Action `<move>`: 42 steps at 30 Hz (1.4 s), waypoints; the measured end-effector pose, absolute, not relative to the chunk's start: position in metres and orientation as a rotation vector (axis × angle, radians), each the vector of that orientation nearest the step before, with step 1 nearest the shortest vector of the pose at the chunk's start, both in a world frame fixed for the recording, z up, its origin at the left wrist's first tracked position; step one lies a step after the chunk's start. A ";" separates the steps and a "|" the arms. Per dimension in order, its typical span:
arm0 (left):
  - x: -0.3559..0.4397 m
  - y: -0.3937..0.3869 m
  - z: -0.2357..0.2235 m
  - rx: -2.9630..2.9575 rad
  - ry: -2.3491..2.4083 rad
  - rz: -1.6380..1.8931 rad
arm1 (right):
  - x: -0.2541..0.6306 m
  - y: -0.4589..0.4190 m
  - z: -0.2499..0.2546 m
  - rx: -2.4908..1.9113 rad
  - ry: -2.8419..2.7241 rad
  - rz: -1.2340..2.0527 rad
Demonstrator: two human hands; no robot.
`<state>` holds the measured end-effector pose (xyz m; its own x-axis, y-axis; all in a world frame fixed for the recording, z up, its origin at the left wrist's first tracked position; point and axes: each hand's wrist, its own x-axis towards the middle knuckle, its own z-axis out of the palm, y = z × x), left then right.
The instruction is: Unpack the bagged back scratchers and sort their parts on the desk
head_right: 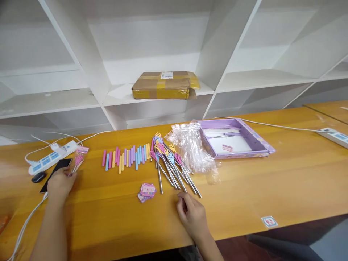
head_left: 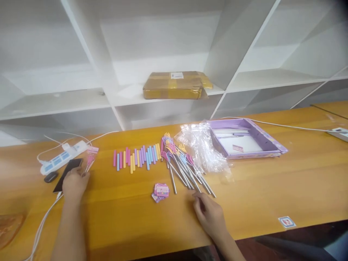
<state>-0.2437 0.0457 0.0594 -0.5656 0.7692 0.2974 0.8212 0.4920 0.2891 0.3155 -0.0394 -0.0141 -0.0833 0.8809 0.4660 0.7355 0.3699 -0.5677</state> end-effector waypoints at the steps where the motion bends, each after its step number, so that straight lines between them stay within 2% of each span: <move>1: -0.243 0.043 0.063 -1.362 -2.618 -0.607 | 0.315 -0.038 -0.013 -1.386 -1.862 0.235; 7: -0.203 -0.004 0.076 -1.520 -2.755 -0.657 | 0.301 -0.037 -0.004 -1.302 -1.841 0.375; 11: -0.118 -0.051 0.066 -2.272 -2.682 -1.088 | 0.271 -0.041 0.009 -1.250 -1.663 0.893; 14: -0.053 -0.070 0.059 -2.968 -2.456 -0.960 | 0.243 -0.040 0.018 -1.112 -1.444 1.314; 16: -0.027 -0.072 0.058 -3.200 -2.417 -0.786 | 0.230 -0.035 0.020 -1.071 -1.275 1.415; 22: -0.020 -0.060 0.072 -3.302 -2.506 -0.476 | 0.227 -0.020 0.012 -1.161 -1.018 1.431; 31: -0.020 -0.032 0.086 -3.361 -2.682 -0.428 | 0.227 -0.032 0.013 -1.014 -1.167 1.483; 35: -0.005 -0.014 0.074 -3.418 -2.632 -0.405 | 0.219 -0.032 0.006 -1.103 -1.419 1.196; 38: -0.002 -0.008 0.062 -3.552 -2.484 -0.594 | 0.218 -0.031 -0.005 -1.144 -1.599 0.937; 40: -0.004 -0.007 0.055 -3.632 -2.366 -0.744 | 0.218 -0.033 -0.012 -1.135 -1.675 0.874; 42: -0.007 -0.010 0.053 -3.665 -2.294 -0.751 | 0.217 -0.037 -0.017 -1.142 -1.721 0.812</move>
